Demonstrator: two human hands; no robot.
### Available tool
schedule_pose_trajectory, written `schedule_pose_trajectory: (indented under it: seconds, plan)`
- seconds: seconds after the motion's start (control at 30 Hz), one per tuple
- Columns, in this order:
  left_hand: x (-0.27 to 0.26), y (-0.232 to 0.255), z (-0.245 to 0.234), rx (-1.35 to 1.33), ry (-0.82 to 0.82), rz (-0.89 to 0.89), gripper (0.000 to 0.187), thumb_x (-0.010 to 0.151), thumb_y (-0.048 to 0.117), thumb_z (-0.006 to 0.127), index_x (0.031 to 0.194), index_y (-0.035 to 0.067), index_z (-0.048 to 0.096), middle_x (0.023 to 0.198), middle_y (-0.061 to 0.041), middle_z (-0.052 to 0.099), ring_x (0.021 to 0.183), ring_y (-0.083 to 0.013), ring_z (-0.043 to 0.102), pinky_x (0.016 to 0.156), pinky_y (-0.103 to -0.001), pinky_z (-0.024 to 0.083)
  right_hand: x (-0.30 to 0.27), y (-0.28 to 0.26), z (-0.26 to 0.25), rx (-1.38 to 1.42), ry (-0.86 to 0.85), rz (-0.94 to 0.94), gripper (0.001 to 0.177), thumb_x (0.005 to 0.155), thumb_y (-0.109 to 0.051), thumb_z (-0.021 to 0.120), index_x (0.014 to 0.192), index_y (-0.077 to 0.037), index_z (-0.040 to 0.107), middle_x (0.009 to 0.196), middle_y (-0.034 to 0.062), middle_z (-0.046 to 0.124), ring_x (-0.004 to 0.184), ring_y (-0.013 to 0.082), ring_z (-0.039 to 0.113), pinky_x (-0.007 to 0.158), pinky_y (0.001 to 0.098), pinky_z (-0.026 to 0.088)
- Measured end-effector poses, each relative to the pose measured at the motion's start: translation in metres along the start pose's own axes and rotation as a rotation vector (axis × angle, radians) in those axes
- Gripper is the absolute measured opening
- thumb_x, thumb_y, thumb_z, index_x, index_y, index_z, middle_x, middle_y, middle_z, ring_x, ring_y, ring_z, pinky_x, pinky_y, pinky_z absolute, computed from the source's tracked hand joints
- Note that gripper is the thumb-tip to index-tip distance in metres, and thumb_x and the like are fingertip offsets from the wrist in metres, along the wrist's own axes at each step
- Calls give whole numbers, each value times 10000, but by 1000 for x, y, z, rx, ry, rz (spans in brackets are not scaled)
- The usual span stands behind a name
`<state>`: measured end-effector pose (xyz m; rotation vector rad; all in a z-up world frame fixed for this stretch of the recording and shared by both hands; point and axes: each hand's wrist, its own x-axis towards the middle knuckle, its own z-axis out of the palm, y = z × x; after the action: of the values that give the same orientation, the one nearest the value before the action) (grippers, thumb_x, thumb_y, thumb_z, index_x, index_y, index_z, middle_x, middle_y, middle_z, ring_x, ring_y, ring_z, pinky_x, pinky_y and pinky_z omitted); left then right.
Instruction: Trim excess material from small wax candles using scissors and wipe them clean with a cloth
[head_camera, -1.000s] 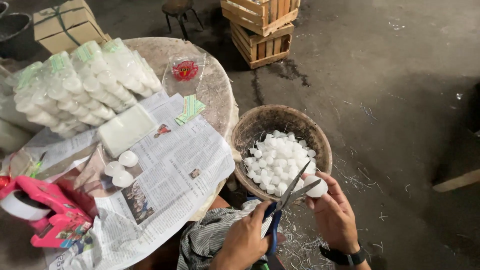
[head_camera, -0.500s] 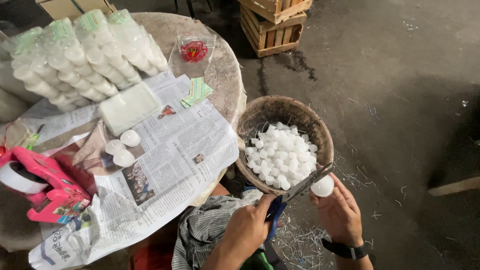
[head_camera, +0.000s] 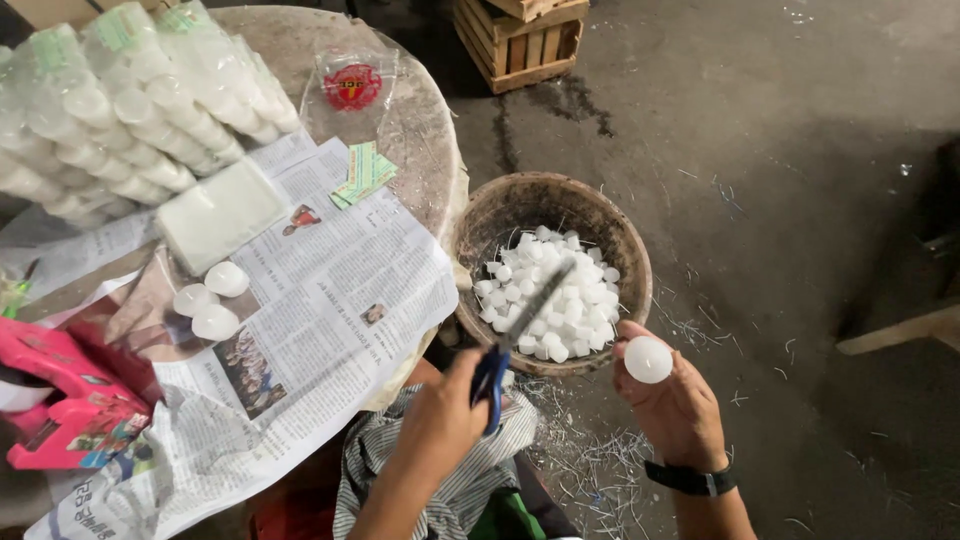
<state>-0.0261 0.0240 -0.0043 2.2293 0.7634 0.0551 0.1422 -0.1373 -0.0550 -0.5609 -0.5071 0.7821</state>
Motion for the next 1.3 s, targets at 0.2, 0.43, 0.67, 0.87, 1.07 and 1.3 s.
schedule_pose_trajectory:
  seconds: [0.2,0.43,0.67,0.87,1.07,1.3]
  plan:
    - [29,19,-71,148,104,-284,405,806,193,438,1204,214,370,823,-189,592,677,-359,594,604,-456,498,4,7,14,-75,37,27,488,861,-321,541,1152,61,452,829,127,570,629,142,518,553,226,423]
    - [125,-74,-107,547,280,-350,328,751,57,370,965,70,617,957,-165,601,891,-346,580,746,-405,465,-9,37,12,-277,190,168,354,865,-212,494,1157,-17,452,996,142,513,791,166,504,582,195,432]
    - [126,-85,-120,765,219,-245,234,820,-6,363,786,104,566,700,-15,494,602,-153,454,451,-279,419,-18,60,2,-344,139,290,344,856,-196,483,1164,-47,450,1013,141,491,821,175,467,609,230,402]
    - [11,-42,-52,543,273,237,216,782,214,572,857,19,515,682,-63,506,541,-160,493,478,-280,475,-15,70,0,-295,181,338,334,821,-81,481,1153,-53,459,1064,144,488,802,171,475,616,223,421]
    - [-79,-88,32,637,-287,46,785,642,180,651,1319,169,255,1372,-257,80,1207,-454,175,948,-530,212,-13,69,5,-181,207,295,341,805,-65,503,1143,-53,457,1019,143,509,754,165,498,583,218,417]
    - [-67,-104,2,-18,453,336,246,715,42,504,951,0,560,895,-146,582,824,-296,561,774,-357,421,-17,74,36,-179,103,314,371,848,-107,453,1209,-25,421,962,110,510,723,156,508,565,230,420]
